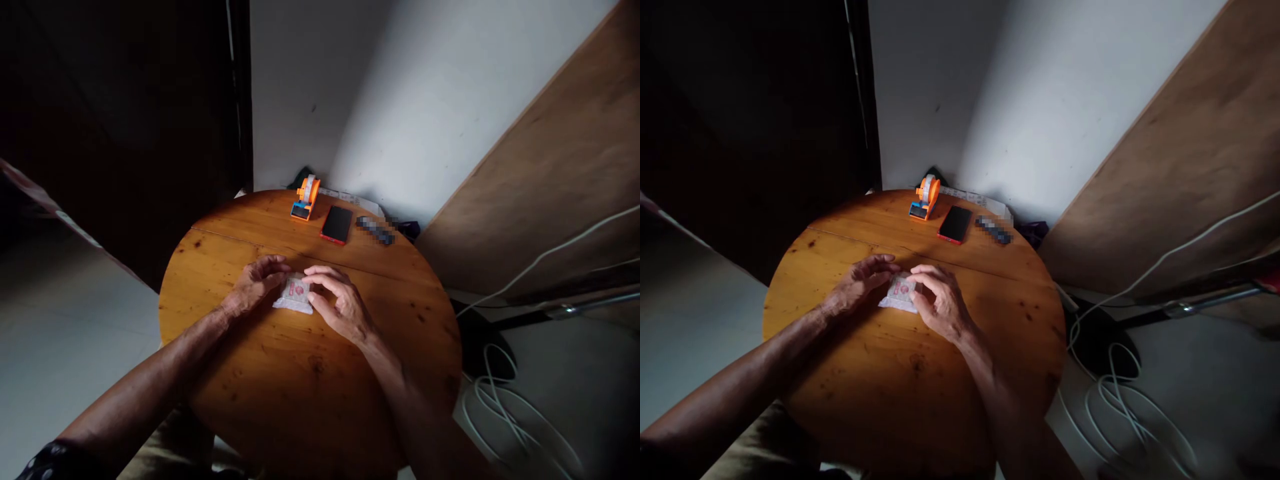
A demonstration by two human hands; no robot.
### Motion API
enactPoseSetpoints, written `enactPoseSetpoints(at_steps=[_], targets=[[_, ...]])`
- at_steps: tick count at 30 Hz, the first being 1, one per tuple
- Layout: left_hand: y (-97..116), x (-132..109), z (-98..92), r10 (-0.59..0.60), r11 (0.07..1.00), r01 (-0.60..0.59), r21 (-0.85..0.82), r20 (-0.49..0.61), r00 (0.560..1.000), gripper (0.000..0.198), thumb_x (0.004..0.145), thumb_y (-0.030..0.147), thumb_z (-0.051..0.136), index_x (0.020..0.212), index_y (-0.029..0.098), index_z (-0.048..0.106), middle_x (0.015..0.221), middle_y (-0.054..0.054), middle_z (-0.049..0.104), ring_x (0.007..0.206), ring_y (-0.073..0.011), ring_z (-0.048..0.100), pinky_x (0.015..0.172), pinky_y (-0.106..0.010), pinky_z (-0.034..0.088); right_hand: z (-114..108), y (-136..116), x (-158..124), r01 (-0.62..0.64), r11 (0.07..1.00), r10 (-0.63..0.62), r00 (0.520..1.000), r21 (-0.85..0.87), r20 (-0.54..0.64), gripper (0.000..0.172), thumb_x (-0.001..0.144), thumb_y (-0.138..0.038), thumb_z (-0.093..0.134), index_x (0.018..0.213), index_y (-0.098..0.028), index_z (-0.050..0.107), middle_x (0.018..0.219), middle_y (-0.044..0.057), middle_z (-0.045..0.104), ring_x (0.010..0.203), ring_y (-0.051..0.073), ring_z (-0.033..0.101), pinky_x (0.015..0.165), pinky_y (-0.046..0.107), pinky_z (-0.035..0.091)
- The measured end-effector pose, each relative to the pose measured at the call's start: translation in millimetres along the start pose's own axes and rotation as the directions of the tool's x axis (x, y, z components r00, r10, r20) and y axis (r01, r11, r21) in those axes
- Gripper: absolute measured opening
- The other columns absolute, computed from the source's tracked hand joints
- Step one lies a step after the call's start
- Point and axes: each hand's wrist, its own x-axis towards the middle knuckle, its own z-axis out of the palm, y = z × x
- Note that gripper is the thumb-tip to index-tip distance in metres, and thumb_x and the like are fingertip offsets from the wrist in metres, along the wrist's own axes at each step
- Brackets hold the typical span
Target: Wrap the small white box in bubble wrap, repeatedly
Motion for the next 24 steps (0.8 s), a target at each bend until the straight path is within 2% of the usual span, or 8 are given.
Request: enactPoseSetpoints(at_steps=[4, 10, 14, 20, 22, 24], targets=[[-2.8, 1.1, -1.0, 0.011, 0.999, -0.012, 0.037, 0.008, 1.000, 0.045, 0.069, 0.023, 0.077, 0.111, 0.016, 0.061, 0.103, -0.008, 0.070, 0.089, -0.0170, 0.065, 0.080, -0.030, 0.050, -2.4, -2.9, 0.6, -0.030, 0.999, 0.030, 0.999, 0.011, -0.038, 0.025, 0.083, -0.018, 0.057, 0.105, -0.026, 0.064, 0.115, 0.006, 0.068, 0.112, 0.023, 0.062, 0.099, 0.045, 0.048], [-6.3, 2.3, -0.6, 0.050, 0.994, -0.052, 0.099, 0.026, 0.998, 0.046, 0.071, 0.026, 0.076, 0.113, 0.016, 0.060, 0.103, -0.007, 0.068, 0.088, -0.0166, 0.063, 0.077, -0.029, 0.050, -2.4, 3.9, 2.2, -0.215, 0.975, 0.220, 0.972, 0.062, -0.089, 0.031, 0.082, -0.024, 0.060, 0.113, -0.024, 0.062, 0.115, 0.008, 0.069, 0.109, 0.024, 0.065, 0.098, 0.046, 0.050], [-1.7, -0.2, 1.1, 0.083, 0.980, -0.081, 0.180, -0.007, 0.996, 0.043, 0.071, 0.025, 0.075, 0.111, 0.016, 0.062, 0.099, -0.007, 0.067, 0.086, -0.0170, 0.061, 0.076, -0.029, 0.050, 3.0, 15.5, 1.5, -0.324, 0.935, 0.333, 0.942, 0.148, -0.040, 0.033, 0.082, -0.030, 0.063, 0.115, -0.024, 0.063, 0.117, 0.009, 0.071, 0.109, 0.024, 0.065, 0.097, 0.046, 0.051], [2.2, -7.4, 0.4, 0.016, 0.974, -0.007, 0.225, -0.040, 0.999, 0.037, 0.074, 0.028, 0.072, 0.108, 0.016, 0.064, 0.100, -0.009, 0.068, 0.084, -0.0178, 0.063, 0.074, -0.029, 0.050, 5.3, 30.4, 4.9, -0.484, 0.813, 0.496, 0.867, 0.323, 0.052, 0.034, 0.082, -0.038, 0.065, 0.112, -0.023, 0.065, 0.118, 0.011, 0.072, 0.109, 0.024, 0.068, 0.093, 0.042, 0.053], [2.1, -8.6, 0.6, 0.003, 0.967, 0.006, 0.256, -0.036, 0.999, 0.037, 0.074, 0.029, 0.072, 0.108, 0.016, 0.065, 0.101, -0.009, 0.070, 0.082, -0.0187, 0.063, 0.071, -0.029, 0.050, 3.3, 33.2, 10.0, -0.514, 0.798, 0.516, 0.852, 0.317, 0.082, 0.032, 0.082, -0.039, 0.066, 0.110, -0.023, 0.067, 0.115, 0.009, 0.073, 0.108, 0.023, 0.068, 0.093, 0.041, 0.053], [3.1, -9.4, 1.8, 0.015, 0.952, -0.008, 0.305, -0.022, 1.000, 0.039, 0.073, 0.031, 0.073, 0.108, 0.015, 0.066, 0.102, -0.010, 0.070, 0.082, -0.0200, 0.064, 0.070, -0.030, 0.050, 1.3, 35.3, 17.5, -0.545, 0.795, 0.542, 0.835, 0.266, 0.094, 0.031, 0.080, -0.040, 0.068, 0.106, -0.023, 0.068, 0.106, 0.007, 0.075, 0.098, 0.021, 0.070, 0.086, 0.038, 0.055]])
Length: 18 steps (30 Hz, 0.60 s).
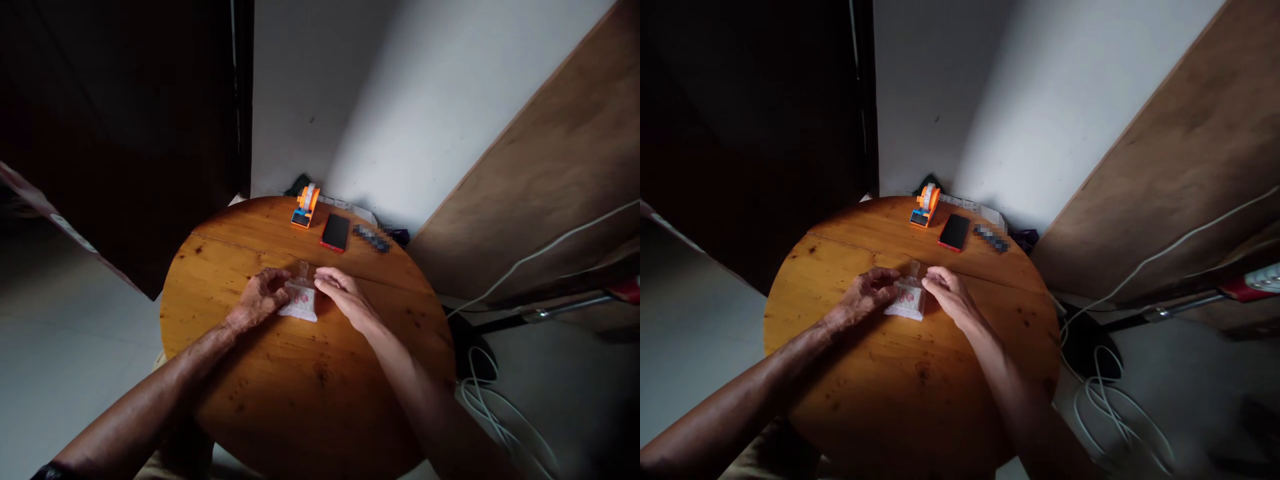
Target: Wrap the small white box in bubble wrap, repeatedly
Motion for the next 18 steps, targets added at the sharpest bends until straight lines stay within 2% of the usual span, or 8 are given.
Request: enactPoseSetpoints(at_steps=[3, 5, 7, 11, 15, 18], targets=[[4.0, -1.2, 1.5, 0.027, 0.998, -0.028, 0.052, 0.024, 0.999, 0.044, 0.072, 0.035, 0.074, 0.109, 0.013, 0.066, 0.102, -0.011, 0.071, 0.083, -0.0212, 0.065, 0.071, -0.031, 0.051, 0.6, -5.6, 13.0, -0.052, 0.996, 0.050, 0.999, -0.075, -0.019, 0.033, 0.078, -0.044, 0.069, 0.102, -0.022, 0.068, 0.083, 0.001, 0.074, 0.074, 0.017, 0.068, 0.065, 0.030, 0.053], [6.0, -1.9, 2.1, 0.029, 0.996, -0.032, 0.082, 0.042, 0.999, 0.047, 0.072, 0.038, 0.075, 0.110, 0.012, 0.066, 0.099, -0.012, 0.071, 0.083, -0.0216, 0.065, 0.070, -0.031, 0.051, 5.3, -8.6, 21.7, -0.076, 0.994, 0.075, 0.997, -0.079, -0.017, 0.036, 0.076, -0.048, 0.069, 0.099, -0.020, 0.068, 0.074, -0.002, 0.071, 0.064, 0.015, 0.064, 0.056, 0.026, 0.048], [5.7, -2.0, 2.1, 0.029, 0.993, -0.034, 0.111, 0.048, 0.998, 0.049, 0.073, 0.041, 0.075, 0.111, 0.011, 0.066, 0.097, -0.012, 0.071, 0.082, -0.0218, 0.065, 0.069, -0.031, 0.051, 13.0, -10.2, 28.9, -0.087, 0.996, 0.086, 0.996, -0.030, -0.027, 0.035, 0.072, -0.045, 0.072, 0.095, -0.019, 0.068, 0.072, -0.002, 0.070, 0.064, 0.015, 0.063, 0.058, 0.026, 0.048], [-0.7, -0.1, 1.6, 0.071, 0.984, -0.075, 0.162, 0.030, 0.997, 0.046, 0.075, 0.038, 0.074, 0.113, 0.013, 0.067, 0.100, -0.011, 0.070, 0.081, -0.0204, 0.064, 0.068, -0.030, 0.050, 27.9, -9.7, 35.7, -0.047, 0.989, 0.057, 0.996, 0.138, -0.065, 0.033, 0.066, -0.033, 0.074, 0.095, -0.019, 0.068, 0.082, 0.002, 0.072, 0.076, 0.017, 0.066, 0.071, 0.031, 0.052], [-3.1, 2.0, 1.5, 0.167, 0.957, -0.168, 0.235, 0.026, 0.986, 0.030, 0.076, 0.036, 0.072, 0.099, 0.018, 0.073, 0.099, -0.009, 0.067, 0.084, -0.0199, 0.062, 0.070, -0.030, 0.049, 30.6, -11.6, 32.4, 0.062, 0.970, -0.039, 0.994, 0.233, -0.102, 0.032, 0.068, -0.034, 0.070, 0.096, -0.019, 0.067, 0.078, 0.001, 0.070, 0.070, 0.016, 0.064, 0.070, 0.032, 0.052], [1.3, 1.8, 1.5, 0.149, 0.956, -0.158, 0.249, 0.053, 0.987, 0.026, 0.076, 0.038, 0.072, 0.091, 0.018, 0.073, 0.091, -0.008, 0.066, 0.077, -0.0180, 0.059, 0.067, -0.029, 0.047, 27.7, -17.0, 26.4, 0.134, 0.968, -0.115, 0.989, 0.215, -0.097, 0.028, 0.069, -0.032, 0.068, 0.093, -0.019, 0.067, 0.076, 0.000, 0.068, 0.068, 0.014, 0.062, 0.069, 0.031, 0.051]])
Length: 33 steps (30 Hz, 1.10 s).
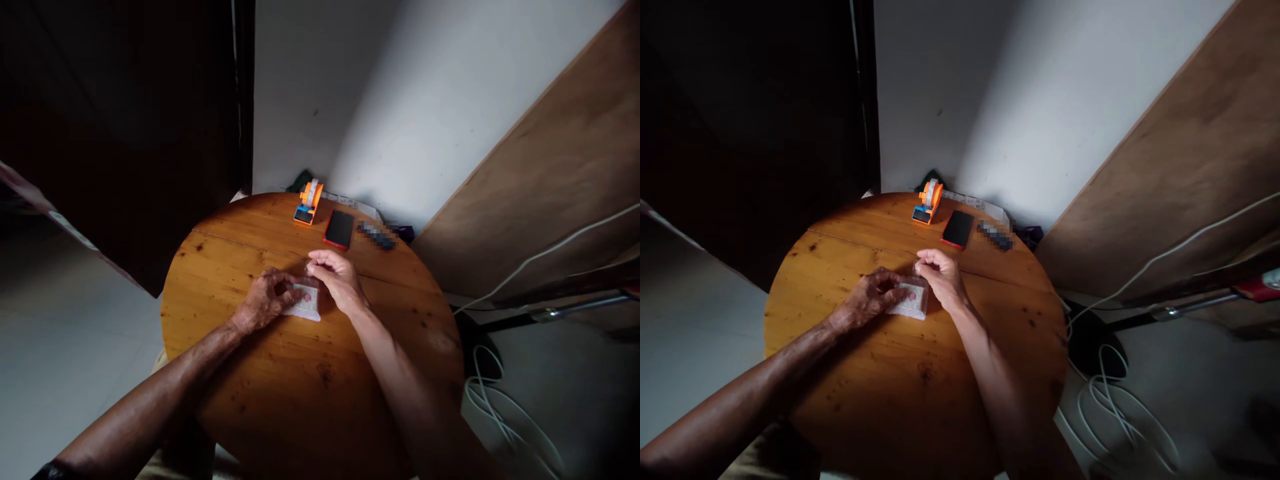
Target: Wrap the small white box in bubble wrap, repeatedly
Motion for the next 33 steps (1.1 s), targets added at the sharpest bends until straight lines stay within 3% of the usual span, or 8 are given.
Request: enactPoseSetpoints(at_steps=[5, 10, 19, 29, 33], targets=[[2.9, 0.6, -1.2, -0.053, 0.997, 0.056, -0.057, 0.051, 0.997, 0.029, 0.076, 0.043, 0.072, 0.087, 0.016, 0.069, 0.076, -0.004, 0.064, 0.064, -0.0134, 0.052, 0.057, -0.025, 0.040, -2.3, -15.5, -11.4, 0.130, 0.982, -0.117, 0.988, -0.136, 0.099, 0.018, 0.074, -0.028, 0.064, 0.090, -0.019, 0.068, 0.076, 0.001, 0.069, 0.068, 0.013, 0.062, 0.069, 0.029, 0.052], [0.5, 1.8, -1.4, -0.090, 0.995, 0.092, -0.042, 0.052, 0.995, 0.027, 0.074, 0.040, 0.072, 0.086, 0.016, 0.069, 0.076, -0.004, 0.065, 0.066, -0.0137, 0.053, 0.058, -0.025, 0.040, -4.0, -35.0, -24.5, 0.264, 0.910, -0.200, 0.955, -0.320, 0.220, 0.015, 0.082, -0.022, 0.058, 0.090, -0.021, 0.071, 0.078, 0.000, 0.072, 0.070, 0.014, 0.066, 0.069, 0.029, 0.052], [7.2, -0.7, -5.1, -0.044, 0.999, 0.044, -0.001, 0.052, 0.998, 0.017, 0.078, 0.033, 0.067, 0.083, 0.017, 0.070, 0.079, -0.004, 0.069, 0.071, -0.0153, 0.058, 0.063, -0.025, 0.043, -9.7, -47.3, -32.6, 0.557, 0.604, -0.288, 0.820, -0.571, 0.495, 0.025, 0.087, -0.014, 0.057, 0.097, -0.029, 0.074, 0.086, -0.002, 0.077, 0.076, 0.018, 0.069, 0.084, 0.037, 0.046], [4.6, -0.4, -4.7, -0.030, 1.000, 0.030, -0.009, 0.014, 0.999, 0.014, 0.078, 0.029, 0.067, 0.084, 0.017, 0.072, 0.085, -0.006, 0.070, 0.077, -0.0185, 0.062, 0.068, -0.029, 0.048, -18.4, -56.2, -39.0, 0.582, 0.598, -0.230, 0.783, -0.550, 0.578, 0.032, 0.088, -0.012, 0.053, 0.106, -0.030, 0.072, 0.094, -0.002, 0.078, 0.079, 0.020, 0.069, 0.087, 0.041, 0.045], [7.3, -1.7, -5.1, -0.030, 0.999, 0.030, 0.015, 0.011, 0.999, 0.016, 0.078, 0.031, 0.070, 0.085, 0.018, 0.073, 0.091, -0.007, 0.069, 0.082, -0.0197, 0.062, 0.071, -0.031, 0.047, -18.2, -55.7, -40.5, 0.583, 0.566, -0.214, 0.787, -0.583, 0.579, 0.044, 0.090, -0.009, 0.048, 0.123, -0.032, 0.064, 0.098, -0.002, 0.077, 0.086, 0.021, 0.068, 0.087, 0.040, 0.048]])
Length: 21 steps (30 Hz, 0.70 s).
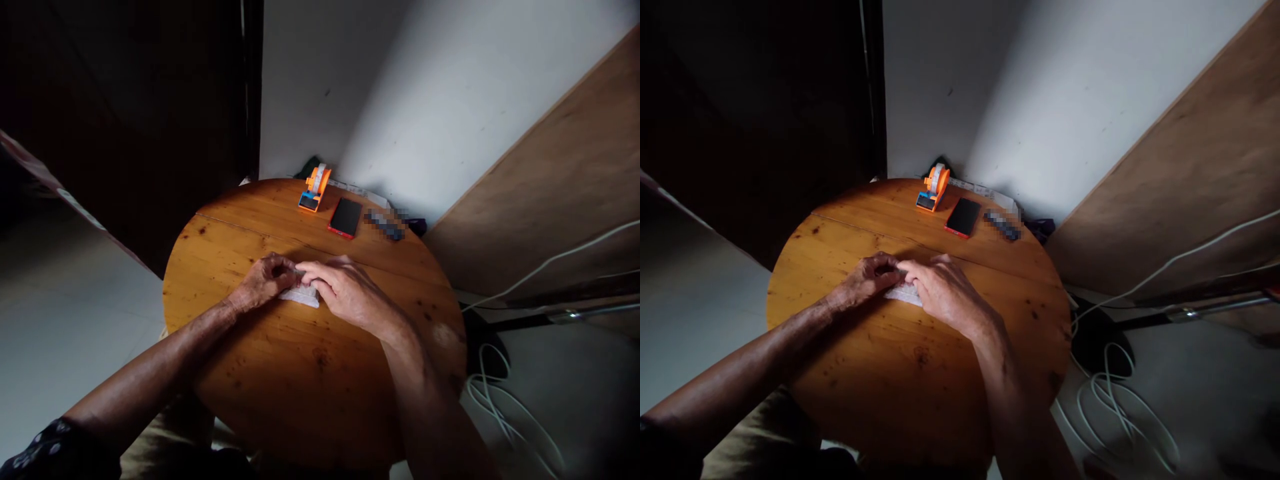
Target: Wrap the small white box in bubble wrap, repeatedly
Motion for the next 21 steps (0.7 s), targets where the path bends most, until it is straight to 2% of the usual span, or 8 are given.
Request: enactPoseSetpoints(at_steps=[3, 6, 11, 14, 17, 21], targets=[[0.8, -1.5, 1.4, -0.021, 0.999, 0.021, 0.040, -0.012, 1.000, 0.023, 0.076, 0.036, 0.074, 0.090, 0.018, 0.073, 0.095, -0.007, 0.068, 0.084, -0.0201, 0.061, 0.070, -0.031, 0.046, 1.3, -1.1, 0.6, -0.046, 0.999, 0.046, 0.999, -0.026, 0.010, 0.054, 0.086, -0.005, 0.048, 0.135, -0.028, 0.056, 0.099, 0.002, 0.077, 0.093, 0.024, 0.068, 0.085, 0.041, 0.050], [-0.7, -2.2, 3.6, -0.017, 0.999, 0.017, 0.033, -0.009, 1.000, 0.027, 0.075, 0.038, 0.075, 0.093, 0.019, 0.071, 0.097, -0.008, 0.068, 0.083, -0.0192, 0.060, 0.070, -0.030, 0.046, 1.2, -2.2, 1.7, -0.061, 0.998, 0.061, 0.998, 0.008, 0.000, 0.057, 0.083, -0.004, 0.048, 0.136, -0.024, 0.054, 0.099, 0.004, 0.077, 0.095, 0.026, 0.068, 0.086, 0.043, 0.051], [-0.3, -2.8, 5.3, -0.036, 0.999, 0.036, 0.018, 0.032, 0.999, 0.033, 0.074, 0.044, 0.074, 0.093, 0.018, 0.068, 0.083, -0.004, 0.067, 0.073, -0.0160, 0.059, 0.063, -0.027, 0.045, -2.7, 3.0, 1.5, -0.082, 0.989, 0.093, 0.992, 0.121, -0.086, 0.046, 0.089, -0.006, 0.045, 0.130, -0.024, 0.058, 0.095, 0.001, 0.078, 0.088, 0.019, 0.071, 0.089, 0.038, 0.051], [0.3, -2.8, 5.5, -0.049, 0.998, 0.047, 0.039, 0.033, 0.998, 0.035, 0.075, 0.046, 0.073, 0.094, 0.017, 0.067, 0.079, -0.003, 0.066, 0.070, -0.0148, 0.058, 0.061, -0.026, 0.044, -4.0, 4.2, 1.9, -0.111, 0.984, 0.129, 0.984, 0.142, -0.122, 0.041, 0.092, -0.007, 0.043, 0.128, -0.022, 0.058, 0.094, 0.001, 0.078, 0.094, 0.018, 0.071, 0.090, 0.035, 0.050], [-2.4, -1.7, 5.5, -0.016, 0.999, 0.016, 0.047, 0.017, 1.000, 0.035, 0.074, 0.045, 0.073, 0.094, 0.017, 0.067, 0.084, -0.004, 0.066, 0.072, -0.0150, 0.058, 0.062, -0.026, 0.045, -2.8, -3.5, 4.3, -0.085, 0.994, 0.091, 0.991, 0.063, -0.097, 0.038, 0.091, -0.007, 0.046, 0.124, -0.019, 0.060, 0.096, 0.004, 0.077, 0.099, 0.021, 0.069, 0.091, 0.038, 0.048], [-7.2, 0.0, 5.3, 0.012, 0.999, -0.012, 0.049, 0.006, 1.000, 0.036, 0.073, 0.045, 0.072, 0.095, 0.016, 0.068, 0.089, -0.006, 0.065, 0.078, -0.0163, 0.058, 0.066, -0.028, 0.047, 1.1, -13.8, 8.1, -0.033, 0.996, 0.031, 0.999, -0.082, -0.033, 0.034, 0.085, -0.003, 0.052, 0.111, -0.019, 0.066, 0.097, 0.006, 0.076, 0.092, 0.024, 0.069, 0.089, 0.042, 0.046]])
